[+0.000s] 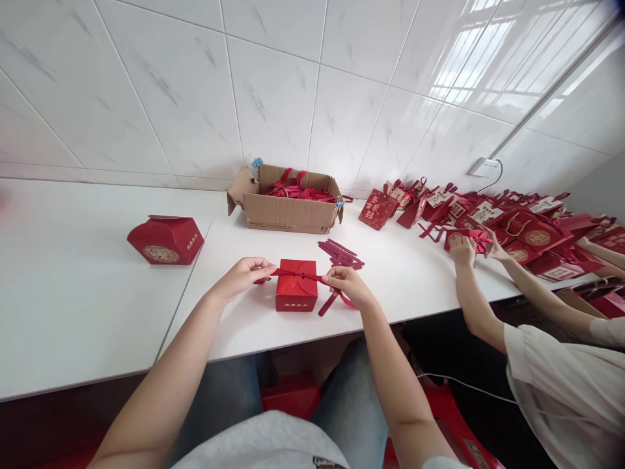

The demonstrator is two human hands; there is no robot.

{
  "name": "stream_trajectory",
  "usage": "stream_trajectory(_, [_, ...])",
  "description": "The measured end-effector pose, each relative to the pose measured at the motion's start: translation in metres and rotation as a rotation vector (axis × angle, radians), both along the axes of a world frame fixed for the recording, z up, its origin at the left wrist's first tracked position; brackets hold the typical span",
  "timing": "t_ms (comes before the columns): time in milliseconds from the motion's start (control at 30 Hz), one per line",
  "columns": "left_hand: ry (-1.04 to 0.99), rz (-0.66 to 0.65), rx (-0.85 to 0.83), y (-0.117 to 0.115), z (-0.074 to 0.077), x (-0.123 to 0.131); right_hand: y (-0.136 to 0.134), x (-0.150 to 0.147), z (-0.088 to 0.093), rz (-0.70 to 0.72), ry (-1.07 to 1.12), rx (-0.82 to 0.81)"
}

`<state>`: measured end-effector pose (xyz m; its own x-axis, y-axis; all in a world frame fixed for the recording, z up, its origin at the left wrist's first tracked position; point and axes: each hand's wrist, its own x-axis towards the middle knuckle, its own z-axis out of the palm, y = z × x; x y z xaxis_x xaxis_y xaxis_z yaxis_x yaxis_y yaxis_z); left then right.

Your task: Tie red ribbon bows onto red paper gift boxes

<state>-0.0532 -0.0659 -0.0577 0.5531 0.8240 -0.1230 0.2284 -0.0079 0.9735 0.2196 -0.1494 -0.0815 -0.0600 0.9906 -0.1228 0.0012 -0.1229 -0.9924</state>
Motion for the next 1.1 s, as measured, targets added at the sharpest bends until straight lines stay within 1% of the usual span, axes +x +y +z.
stream_trajectory(67, [-0.004, 0.014, -0.009, 0.000, 0.000, 0.000, -0.003, 0.010, 0.000, 0.127, -0.014, -0.049])
stream_trajectory(133, [-0.010, 0.022, -0.005, -0.002, 0.000, 0.000, -0.006, 0.017, 0.000, 0.233, -0.011, -0.060])
stream_trajectory(200, [-0.004, 0.032, 0.013, -0.003, -0.001, 0.001, -0.008, 0.021, 0.001, 0.265, 0.055, -0.030])
stream_trajectory(300, [0.044, 0.027, 0.047, -0.005, -0.004, 0.002, -0.009, 0.015, 0.005, 0.217, 0.213, 0.054])
stream_trajectory(367, [0.087, 0.046, 0.078, -0.006, -0.005, 0.003, -0.008, 0.006, 0.010, 0.204, 0.270, 0.108])
stream_trajectory(400, [0.103, 0.091, 0.127, -0.007, -0.004, 0.005, -0.008, 0.002, 0.012, 0.201, 0.276, 0.125])
stream_trajectory(467, [0.114, 0.214, 0.296, -0.009, 0.000, 0.010, -0.007, -0.007, 0.016, 0.186, 0.258, 0.136])
stream_trajectory(500, [0.113, 0.256, 0.390, -0.011, 0.004, 0.014, -0.006, -0.011, 0.018, 0.180, 0.241, 0.133])
stream_trajectory(533, [0.111, 0.262, 0.471, -0.013, 0.008, 0.018, -0.005, -0.014, 0.019, 0.175, 0.226, 0.131])
stream_trajectory(567, [0.114, 0.228, 0.530, -0.015, 0.012, 0.024, -0.005, -0.017, 0.020, 0.174, 0.217, 0.131])
stream_trajectory(667, [0.137, 0.052, 0.614, -0.022, 0.026, 0.043, -0.004, -0.022, 0.022, 0.173, 0.226, 0.137])
stream_trajectory(733, [0.175, 0.018, 0.635, -0.024, 0.031, 0.054, -0.004, -0.025, 0.022, 0.155, 0.231, 0.142])
stream_trajectory(833, [0.203, 0.064, 0.601, -0.023, 0.033, 0.064, -0.005, -0.027, 0.024, 0.077, 0.204, 0.115])
stream_trajectory(967, [0.160, 0.084, 0.560, -0.018, 0.031, 0.064, -0.002, -0.028, 0.023, -0.031, 0.074, 0.090])
stream_trajectory(1100, [0.139, 0.071, 0.540, -0.017, 0.032, 0.064, 0.005, -0.032, 0.024, -0.053, -0.053, 0.104])
